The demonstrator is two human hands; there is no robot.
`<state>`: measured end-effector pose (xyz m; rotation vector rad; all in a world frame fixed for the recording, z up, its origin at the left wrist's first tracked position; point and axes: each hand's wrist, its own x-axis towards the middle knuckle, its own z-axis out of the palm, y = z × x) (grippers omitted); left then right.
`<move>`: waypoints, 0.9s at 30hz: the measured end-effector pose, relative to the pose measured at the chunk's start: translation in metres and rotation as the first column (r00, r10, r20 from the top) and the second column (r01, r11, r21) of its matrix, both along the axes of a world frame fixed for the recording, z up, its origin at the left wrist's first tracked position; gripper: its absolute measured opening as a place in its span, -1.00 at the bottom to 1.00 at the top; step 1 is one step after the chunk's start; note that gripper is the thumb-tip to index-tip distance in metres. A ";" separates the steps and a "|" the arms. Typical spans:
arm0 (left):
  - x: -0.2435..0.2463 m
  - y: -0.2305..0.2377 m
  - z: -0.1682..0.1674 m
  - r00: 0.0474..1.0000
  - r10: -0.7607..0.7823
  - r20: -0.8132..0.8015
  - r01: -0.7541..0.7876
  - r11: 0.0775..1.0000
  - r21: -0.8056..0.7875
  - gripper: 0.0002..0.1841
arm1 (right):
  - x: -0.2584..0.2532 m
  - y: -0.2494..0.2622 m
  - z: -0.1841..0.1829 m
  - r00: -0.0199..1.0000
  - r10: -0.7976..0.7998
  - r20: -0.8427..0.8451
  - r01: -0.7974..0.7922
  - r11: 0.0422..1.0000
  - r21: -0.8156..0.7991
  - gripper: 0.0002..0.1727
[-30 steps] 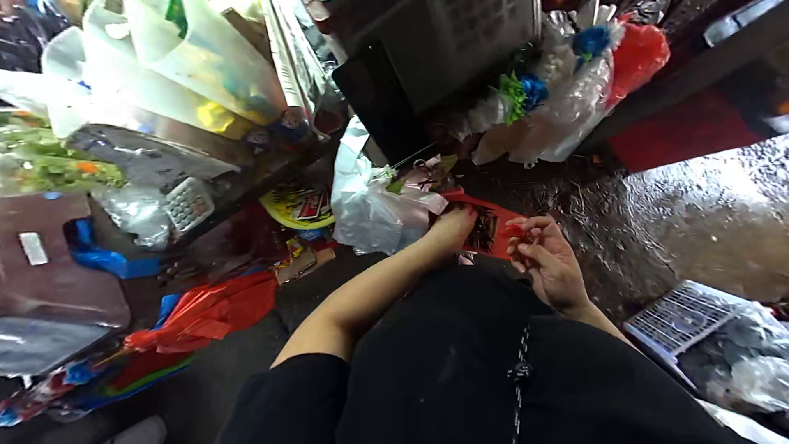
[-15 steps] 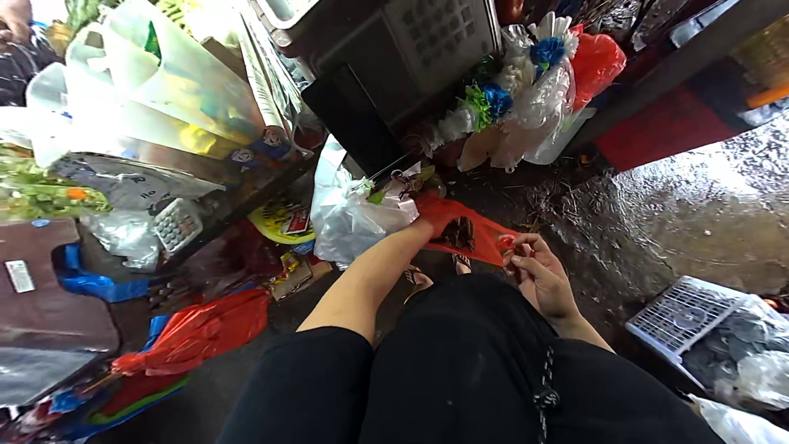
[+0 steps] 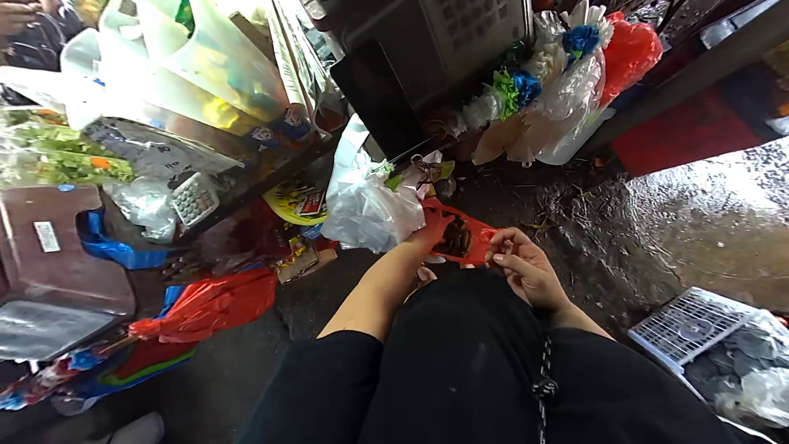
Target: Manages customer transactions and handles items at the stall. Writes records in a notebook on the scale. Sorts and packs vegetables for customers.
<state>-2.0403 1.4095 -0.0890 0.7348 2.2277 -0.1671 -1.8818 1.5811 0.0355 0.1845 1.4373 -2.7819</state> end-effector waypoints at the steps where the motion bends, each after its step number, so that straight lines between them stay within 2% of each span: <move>1: -0.006 -0.003 0.004 1.000 0.017 0.017 -0.018 0.998 0.052 -0.32 | -0.001 0.002 0.002 0.999 -0.030 0.010 0.030 1.000 -0.004 -0.75; 3: -0.018 -0.004 0.015 0.998 0.051 0.034 -0.056 0.988 0.146 -0.41 | -0.005 0.007 0.006 0.994 -0.096 0.043 0.096 0.995 -0.003 -0.75; 6: -0.019 -0.003 0.025 0.996 0.077 0.041 -0.085 0.960 0.266 -0.40 | -0.007 0.019 0.009 0.982 -0.176 0.075 0.176 0.984 -0.001 -0.76; 9: -0.004 -0.005 0.019 0.991 0.127 0.052 -0.137 0.879 0.457 -0.40 | -0.016 0.028 0.015 0.977 -0.208 0.055 0.206 0.978 0.040 -0.77; 12: 0.013 0.002 0.048 0.972 0.197 0.132 -0.237 0.794 0.560 -0.52 | -0.028 0.040 0.016 0.968 -0.247 0.039 0.245 0.969 0.036 -0.74; 15: 0.018 0.014 0.075 0.970 0.108 0.216 -0.216 0.792 0.571 -0.58 | -0.034 0.052 0.017 0.966 -0.250 0.071 0.250 0.968 0.010 -0.70; 18: 0.021 0.021 0.091 0.989 0.001 0.147 -0.081 0.839 0.538 -0.61 | -0.038 0.057 0.019 0.962 -0.237 0.133 0.229 0.971 0.068 -0.66; 21: 0.026 0.027 0.098 0.991 -0.134 0.027 0.102 0.853 0.512 -0.61 | -0.037 0.056 0.021 0.972 -0.147 0.183 0.102 0.966 0.237 -0.52; 22: 0.028 0.028 0.101 0.991 -0.136 -0.009 0.122 0.856 0.503 -0.63 | -0.037 0.053 0.023 0.976 -0.115 0.185 0.064 0.963 0.262 -0.48; 23: 0.028 0.029 0.103 0.996 -0.087 -0.027 0.089 0.864 0.495 -0.64 | -0.035 0.048 0.026 0.980 -0.086 0.179 0.036 0.963 0.267 -0.48; 26: 0.012 0.031 0.092 0.978 0.198 0.066 -0.207 0.869 0.449 -0.53 | -0.024 0.037 0.039 0.983 0.016 0.183 -0.061 0.969 0.241 -0.48; 27: 0.005 0.030 0.084 0.981 0.183 0.069 -0.195 0.884 0.424 -0.52 | -0.022 0.035 0.040 0.979 0.032 0.202 -0.081 0.967 0.241 -0.47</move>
